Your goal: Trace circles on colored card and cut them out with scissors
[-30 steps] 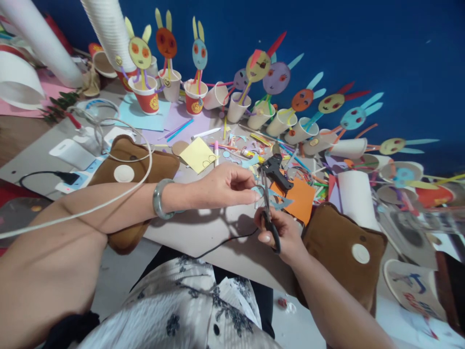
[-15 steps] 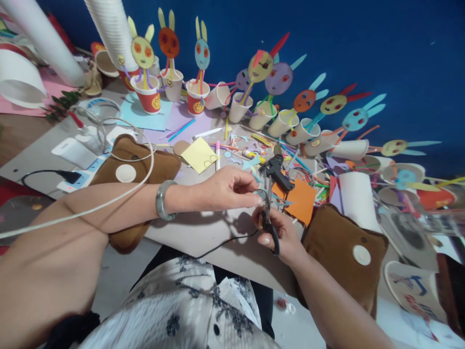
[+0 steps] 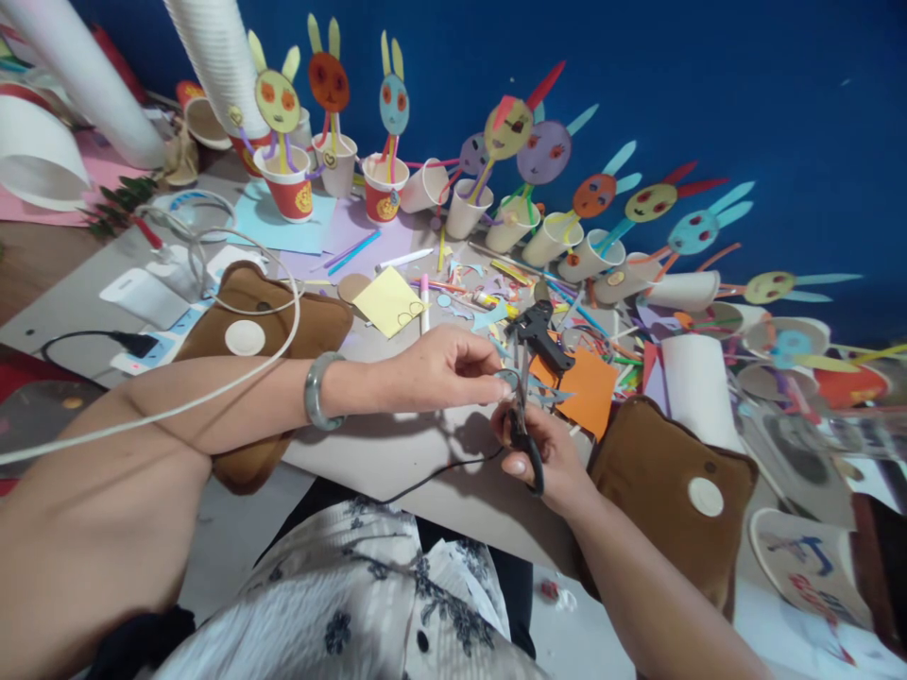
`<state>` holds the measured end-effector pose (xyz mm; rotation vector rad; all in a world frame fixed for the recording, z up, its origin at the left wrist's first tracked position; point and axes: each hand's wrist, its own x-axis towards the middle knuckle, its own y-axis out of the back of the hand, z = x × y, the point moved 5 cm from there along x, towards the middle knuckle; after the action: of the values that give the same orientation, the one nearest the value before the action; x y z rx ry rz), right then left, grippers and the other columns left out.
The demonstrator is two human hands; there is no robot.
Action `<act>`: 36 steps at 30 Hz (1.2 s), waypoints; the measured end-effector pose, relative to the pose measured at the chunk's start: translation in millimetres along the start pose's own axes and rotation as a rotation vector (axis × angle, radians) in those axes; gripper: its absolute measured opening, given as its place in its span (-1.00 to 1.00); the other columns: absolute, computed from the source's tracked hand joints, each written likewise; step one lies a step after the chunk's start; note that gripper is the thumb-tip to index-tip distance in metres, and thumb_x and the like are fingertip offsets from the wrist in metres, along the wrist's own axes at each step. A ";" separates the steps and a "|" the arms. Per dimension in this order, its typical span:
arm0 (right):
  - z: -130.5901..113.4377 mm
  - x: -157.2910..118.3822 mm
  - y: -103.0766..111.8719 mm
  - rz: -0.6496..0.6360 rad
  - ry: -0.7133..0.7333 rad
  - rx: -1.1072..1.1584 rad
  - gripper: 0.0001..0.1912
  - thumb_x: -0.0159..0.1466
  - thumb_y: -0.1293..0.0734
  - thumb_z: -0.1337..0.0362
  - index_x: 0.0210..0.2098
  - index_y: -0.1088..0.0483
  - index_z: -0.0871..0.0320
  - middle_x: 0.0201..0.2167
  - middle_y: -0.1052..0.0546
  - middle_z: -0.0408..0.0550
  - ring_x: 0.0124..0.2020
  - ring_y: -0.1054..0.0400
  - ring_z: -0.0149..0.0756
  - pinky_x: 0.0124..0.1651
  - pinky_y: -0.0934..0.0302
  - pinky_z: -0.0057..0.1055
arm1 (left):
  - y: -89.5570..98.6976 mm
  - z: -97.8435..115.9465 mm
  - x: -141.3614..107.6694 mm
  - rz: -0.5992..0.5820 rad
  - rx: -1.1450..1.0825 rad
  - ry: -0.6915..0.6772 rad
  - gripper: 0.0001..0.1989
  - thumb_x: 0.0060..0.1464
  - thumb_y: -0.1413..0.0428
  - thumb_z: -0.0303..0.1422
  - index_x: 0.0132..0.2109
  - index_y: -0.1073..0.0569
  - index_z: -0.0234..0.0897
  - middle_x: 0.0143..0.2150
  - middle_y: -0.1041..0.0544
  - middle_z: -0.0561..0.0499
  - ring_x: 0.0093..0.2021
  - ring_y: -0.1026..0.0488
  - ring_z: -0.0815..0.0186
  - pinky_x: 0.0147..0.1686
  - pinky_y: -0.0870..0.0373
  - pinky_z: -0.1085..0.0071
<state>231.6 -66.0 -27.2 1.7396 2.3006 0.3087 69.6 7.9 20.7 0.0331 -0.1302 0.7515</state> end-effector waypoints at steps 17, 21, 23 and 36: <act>-1.2 0.7 -1.0 0.004 -0.032 0.022 -0.29 -0.04 -0.47 -0.42 -0.51 -0.27 0.11 -0.55 -0.27 -0.21 -0.52 -0.06 -0.40 -0.45 0.08 -0.40 | 0.6 0.5 -0.4 0.009 0.018 0.048 -0.77 0.06 -0.19 -0.33 -0.49 -0.38 -0.33 -0.58 -0.32 0.14 -0.50 -0.20 0.50 -0.50 -0.15 0.53; 0.4 0.0 -0.1 0.004 -0.023 0.013 -0.28 -0.04 -0.46 -0.43 -0.52 -0.24 0.11 -0.55 -0.29 -0.20 -0.52 -0.08 -0.39 -0.45 0.05 -0.40 | 0.3 1.5 -0.4 -0.002 0.007 0.026 -0.78 0.06 -0.18 -0.34 -0.48 -0.39 -0.33 -0.57 -0.33 0.14 -0.50 -0.21 0.50 -0.50 -0.17 0.53; 0.8 -0.2 0.6 0.011 -0.025 0.004 -0.28 -0.04 -0.45 -0.44 -0.52 -0.25 0.11 -0.54 -0.30 -0.19 -0.52 -0.08 -0.39 -0.45 0.05 -0.40 | 0.4 1.7 -0.4 -0.001 -0.001 0.029 -0.78 0.06 -0.18 -0.34 -0.48 -0.39 -0.33 -0.56 -0.34 0.14 -0.50 -0.23 0.50 -0.49 -0.19 0.53; -0.8 -1.3 1.4 0.023 -0.024 -0.007 -0.27 -0.05 -0.44 -0.46 -0.54 -0.26 0.10 -0.55 -0.32 -0.17 -0.53 -0.10 -0.37 -0.46 0.04 -0.37 | 0.8 1.4 -0.5 0.005 0.012 0.037 -0.77 0.06 -0.19 -0.31 -0.46 -0.38 -0.32 -0.57 -0.33 0.14 -0.51 -0.22 0.50 -0.50 -0.18 0.54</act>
<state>233.0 -66.9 -25.9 1.7572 2.2618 0.2981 68.5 8.1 22.0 0.0301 -0.0904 0.7573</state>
